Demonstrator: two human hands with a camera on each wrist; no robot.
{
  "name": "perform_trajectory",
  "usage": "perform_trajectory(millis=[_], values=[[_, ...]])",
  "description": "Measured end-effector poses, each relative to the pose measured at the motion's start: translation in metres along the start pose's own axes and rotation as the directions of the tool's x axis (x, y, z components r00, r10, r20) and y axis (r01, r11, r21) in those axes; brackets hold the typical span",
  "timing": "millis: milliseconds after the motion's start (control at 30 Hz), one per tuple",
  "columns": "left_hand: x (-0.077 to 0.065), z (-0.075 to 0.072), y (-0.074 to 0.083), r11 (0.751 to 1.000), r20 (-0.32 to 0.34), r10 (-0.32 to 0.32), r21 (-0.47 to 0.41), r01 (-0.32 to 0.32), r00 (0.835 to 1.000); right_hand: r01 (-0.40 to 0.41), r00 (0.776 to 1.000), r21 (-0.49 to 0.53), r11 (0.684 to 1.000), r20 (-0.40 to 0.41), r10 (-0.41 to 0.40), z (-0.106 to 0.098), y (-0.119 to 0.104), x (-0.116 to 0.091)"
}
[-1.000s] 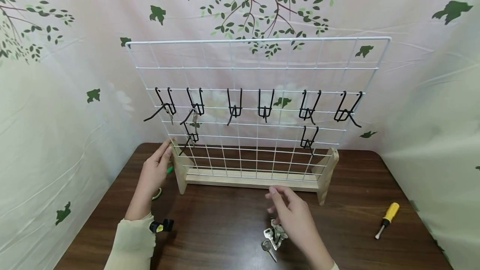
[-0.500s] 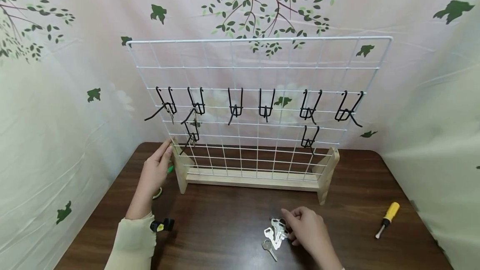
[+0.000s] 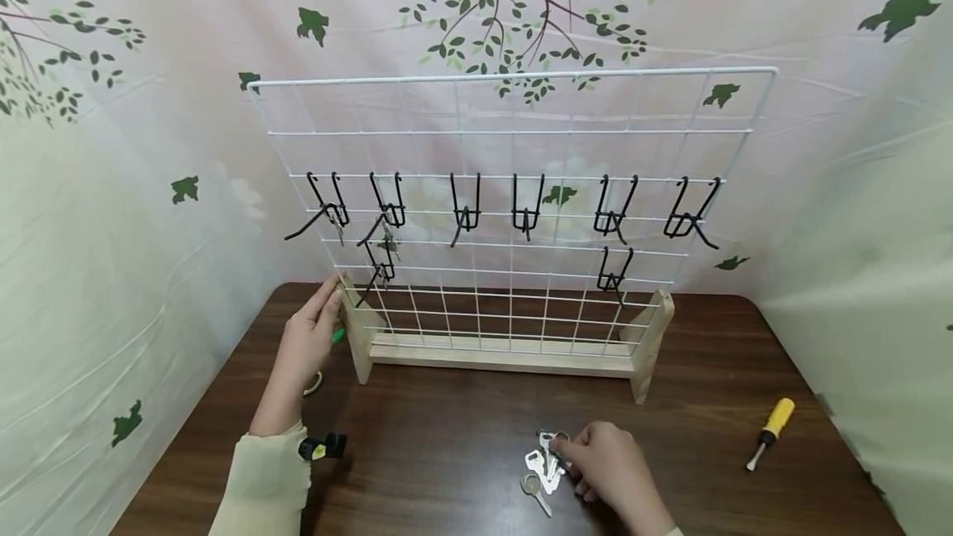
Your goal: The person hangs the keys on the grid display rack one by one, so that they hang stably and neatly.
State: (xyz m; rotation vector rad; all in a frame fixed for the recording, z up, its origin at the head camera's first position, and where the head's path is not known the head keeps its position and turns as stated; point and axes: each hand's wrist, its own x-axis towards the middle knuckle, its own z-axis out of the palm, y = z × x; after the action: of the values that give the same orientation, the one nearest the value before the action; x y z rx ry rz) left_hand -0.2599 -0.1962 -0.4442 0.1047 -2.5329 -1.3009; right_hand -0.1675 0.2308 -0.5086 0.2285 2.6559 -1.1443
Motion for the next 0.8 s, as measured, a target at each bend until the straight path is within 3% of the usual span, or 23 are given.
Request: perform_trajectory(millis=[233,800], values=[[-0.002,-0.001,-0.003,1.000,0.001,-0.016,0.005,0.016,1.000,0.014,1.000,-0.046,0.999,-0.011,-0.014,0.008,0.000,0.005],[-0.001,0.000,0.000,1.000,-0.016,0.009,-0.008,-0.009,1.000,0.025,1.000,-0.012,1.000,-0.012,-0.025,0.011,-0.006,0.008]])
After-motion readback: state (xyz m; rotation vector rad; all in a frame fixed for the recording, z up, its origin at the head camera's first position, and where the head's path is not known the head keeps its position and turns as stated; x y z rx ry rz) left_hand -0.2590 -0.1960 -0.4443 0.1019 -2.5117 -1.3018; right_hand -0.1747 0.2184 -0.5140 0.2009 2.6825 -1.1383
